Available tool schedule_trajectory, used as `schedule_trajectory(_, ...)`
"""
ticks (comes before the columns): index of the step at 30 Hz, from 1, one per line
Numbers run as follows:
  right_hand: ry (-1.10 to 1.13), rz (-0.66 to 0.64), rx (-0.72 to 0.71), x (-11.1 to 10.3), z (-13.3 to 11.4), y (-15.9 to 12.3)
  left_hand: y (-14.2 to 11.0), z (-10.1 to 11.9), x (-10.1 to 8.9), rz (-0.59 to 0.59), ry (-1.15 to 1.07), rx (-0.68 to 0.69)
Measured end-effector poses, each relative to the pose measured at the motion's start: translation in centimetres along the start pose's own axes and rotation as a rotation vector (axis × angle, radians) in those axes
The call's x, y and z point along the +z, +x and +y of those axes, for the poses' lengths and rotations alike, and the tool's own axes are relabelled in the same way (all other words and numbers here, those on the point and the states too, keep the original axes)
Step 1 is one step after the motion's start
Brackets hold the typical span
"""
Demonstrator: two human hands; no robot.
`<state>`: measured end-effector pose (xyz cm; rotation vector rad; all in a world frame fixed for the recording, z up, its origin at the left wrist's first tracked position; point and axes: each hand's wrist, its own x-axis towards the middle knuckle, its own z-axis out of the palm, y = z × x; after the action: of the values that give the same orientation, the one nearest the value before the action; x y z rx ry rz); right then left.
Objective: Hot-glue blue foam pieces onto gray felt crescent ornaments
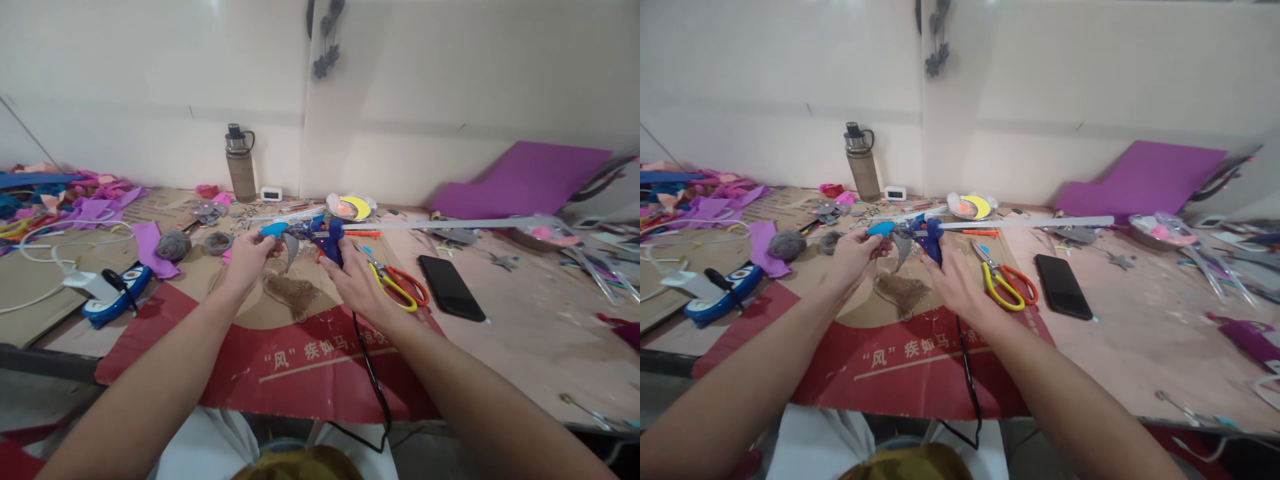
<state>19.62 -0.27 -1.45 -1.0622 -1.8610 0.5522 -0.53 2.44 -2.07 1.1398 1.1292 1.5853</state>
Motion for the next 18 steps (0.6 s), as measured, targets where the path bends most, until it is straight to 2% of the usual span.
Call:
schedule_trajectory(5,-0.22,-0.035,-0.088,0.2,-0.3,-0.3,0.0,0.2,0.1,0.022,0.001,-0.015)
schedule_trajectory(8,-0.212,-0.039,-0.112,0.1,-0.4,-0.4,0.2,0.3,0.1,0.071,-0.051,-0.081)
schedule_trajectory(10,-0.147,-0.021,-0.068,0.0,-0.4,-0.4,0.3,0.4,0.0,0.088,-0.097,-0.123)
schedule_trajectory(12,0.012,0.003,0.034,-0.1,-0.1,-0.2,0.4,0.3,-0.2,0.084,-0.13,-0.147)
schedule_trajectory(15,0.437,-0.024,0.215,0.1,0.6,0.1,0.5,0.3,-0.4,0.064,-0.146,-0.161)
schedule_trajectory(18,0.779,-0.054,0.319,0.4,1.1,0.4,0.4,0.5,-0.2,0.076,-0.119,-0.18)
